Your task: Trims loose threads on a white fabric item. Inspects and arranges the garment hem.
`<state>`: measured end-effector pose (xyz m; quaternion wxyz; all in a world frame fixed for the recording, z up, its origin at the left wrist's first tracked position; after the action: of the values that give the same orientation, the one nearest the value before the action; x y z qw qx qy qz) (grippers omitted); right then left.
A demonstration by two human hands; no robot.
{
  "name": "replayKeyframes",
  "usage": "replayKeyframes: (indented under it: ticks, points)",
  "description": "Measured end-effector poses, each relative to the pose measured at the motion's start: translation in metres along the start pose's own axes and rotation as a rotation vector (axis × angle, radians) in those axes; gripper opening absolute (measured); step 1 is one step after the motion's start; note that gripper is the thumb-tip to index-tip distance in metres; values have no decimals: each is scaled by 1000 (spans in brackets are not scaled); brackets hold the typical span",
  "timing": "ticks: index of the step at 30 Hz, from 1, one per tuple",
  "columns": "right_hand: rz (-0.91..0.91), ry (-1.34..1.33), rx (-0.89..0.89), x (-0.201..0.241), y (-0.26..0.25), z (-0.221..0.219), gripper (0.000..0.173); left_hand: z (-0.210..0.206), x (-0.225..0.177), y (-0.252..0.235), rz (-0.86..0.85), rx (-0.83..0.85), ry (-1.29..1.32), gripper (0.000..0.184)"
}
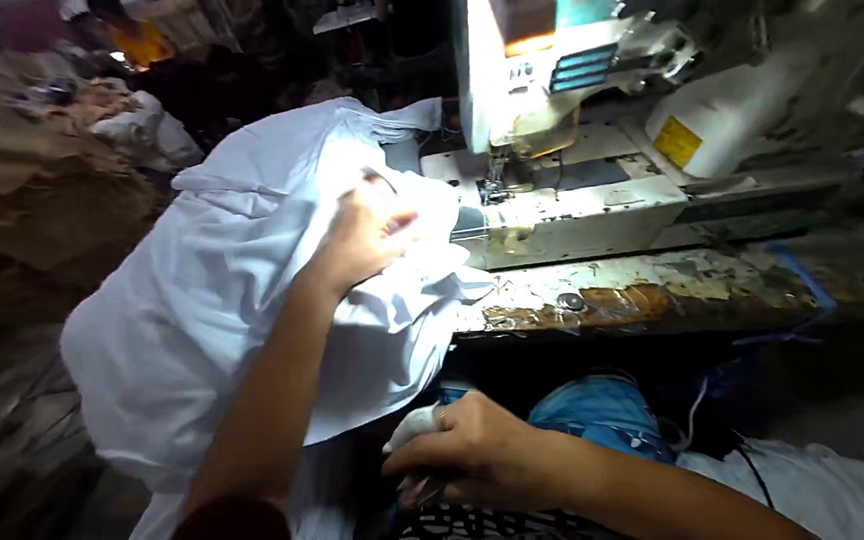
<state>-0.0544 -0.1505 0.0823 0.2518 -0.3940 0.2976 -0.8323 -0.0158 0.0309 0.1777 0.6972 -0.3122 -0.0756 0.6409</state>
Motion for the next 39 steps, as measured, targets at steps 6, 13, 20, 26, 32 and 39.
replayKeyframes:
  ticks: [6, 13, 20, 26, 32, 39]
  points:
    - [-165, 582, -379, -58, 19, 105, 20, 22, 15, 78, 171, -187, 110, 27]
    - [-165, 727, -74, -123, -36, 67, 33, -65, -35, 138, 419, -569, -165, 61]
    - [-196, 232, -374, -71, -22, 129, 5, -35, -2, 127, 441, -447, -173, 23]
    - [-696, 468, -320, -82, 48, 144, 31, -10, -7, 102, 462, -168, 563, 42]
    - [-349, 195, -93, -68, 26, 106, 37, 15, -30, 74, 259, 81, 490, 15]
    - [-624, -460, -369, -107, 43, 116, 7, 26, -16, 67, 372, -96, 483, 12]
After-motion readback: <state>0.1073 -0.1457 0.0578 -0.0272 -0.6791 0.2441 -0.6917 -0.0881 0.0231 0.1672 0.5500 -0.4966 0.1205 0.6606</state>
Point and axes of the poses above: each hand's wrist, its own y-axis away from the middle knuckle, its own z-axis out of the back of the hand, x = y × z, the point moved 7 cm from there along -y, towards the middle knuckle, and after that the axes turned 6 degrees about y, right-handed, at the moved point
